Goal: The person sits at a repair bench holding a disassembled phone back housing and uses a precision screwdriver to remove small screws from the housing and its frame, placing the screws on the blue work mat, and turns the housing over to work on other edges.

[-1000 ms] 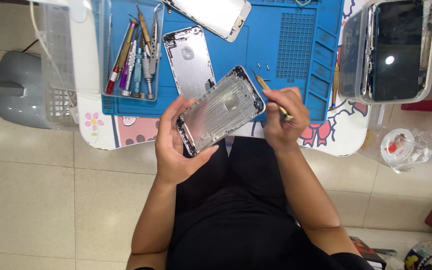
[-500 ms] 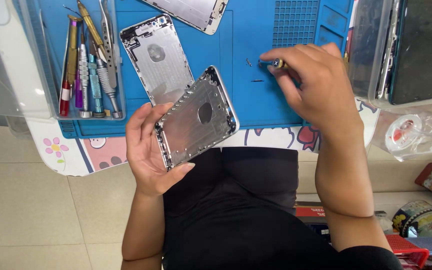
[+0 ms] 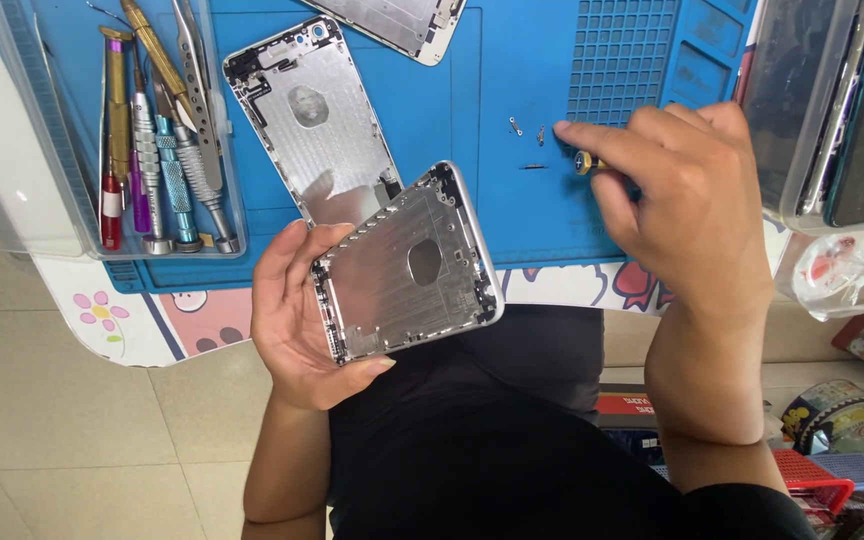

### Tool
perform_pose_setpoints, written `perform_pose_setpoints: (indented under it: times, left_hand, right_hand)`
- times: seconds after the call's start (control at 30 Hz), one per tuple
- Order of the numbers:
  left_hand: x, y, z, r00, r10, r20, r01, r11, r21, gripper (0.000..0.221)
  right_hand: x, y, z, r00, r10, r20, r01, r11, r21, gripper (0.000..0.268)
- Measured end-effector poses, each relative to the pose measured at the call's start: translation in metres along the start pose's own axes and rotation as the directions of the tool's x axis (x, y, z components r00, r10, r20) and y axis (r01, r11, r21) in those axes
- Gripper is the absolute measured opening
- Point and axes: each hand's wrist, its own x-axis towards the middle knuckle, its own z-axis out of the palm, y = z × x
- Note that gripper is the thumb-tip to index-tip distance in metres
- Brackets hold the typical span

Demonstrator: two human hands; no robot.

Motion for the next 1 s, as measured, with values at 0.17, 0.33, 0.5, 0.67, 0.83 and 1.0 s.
perform_pose_setpoints:
  times: [0.17,0.33,0.5,0.67,0.83,1.0]
  left_hand:
    - [0.002,0.0,0.001,1.0,0.014,0.008,-0.014,1.0,-0.027,0.109]
    - [0.002,0.0,0.0,0.999,0.026,0.025,-0.025,1.0,-0.016,0.109]
    - [0.001,0.001,-0.001,0.999,0.021,0.036,-0.02,0.999,-0.031,0.111]
    - [0.002,0.0,-0.002,0.998,0.025,0.051,-0.023,0.999,-0.043,0.111]
    - [0.002,0.002,0.001,0.998,0.032,0.06,-0.031,0.999,-0.025,0.11]
    - [0.003,-0.001,-0.001,0.998,0.035,0.055,-0.035,0.999,-0.01,0.11]
  right_hand:
    - [0.012,-0.006,-0.009,1.0,-0.008,0.01,0.008,0.999,-0.044,0.042]
    - [0.01,-0.008,-0.007,0.997,-0.067,0.045,0.069,0.997,-0.038,0.048]
    - [-0.014,0.003,0.004,0.997,0.013,0.073,-0.011,0.999,-0.036,0.052]
    - [-0.016,0.003,0.003,0.999,-0.005,0.052,0.006,1.0,-0.028,0.051]
    - [-0.01,0.007,0.006,0.994,-0.111,0.01,0.112,0.993,-0.046,0.043]
    - [-0.01,0.007,0.007,0.994,-0.1,0.036,0.101,0.994,-0.03,0.05]
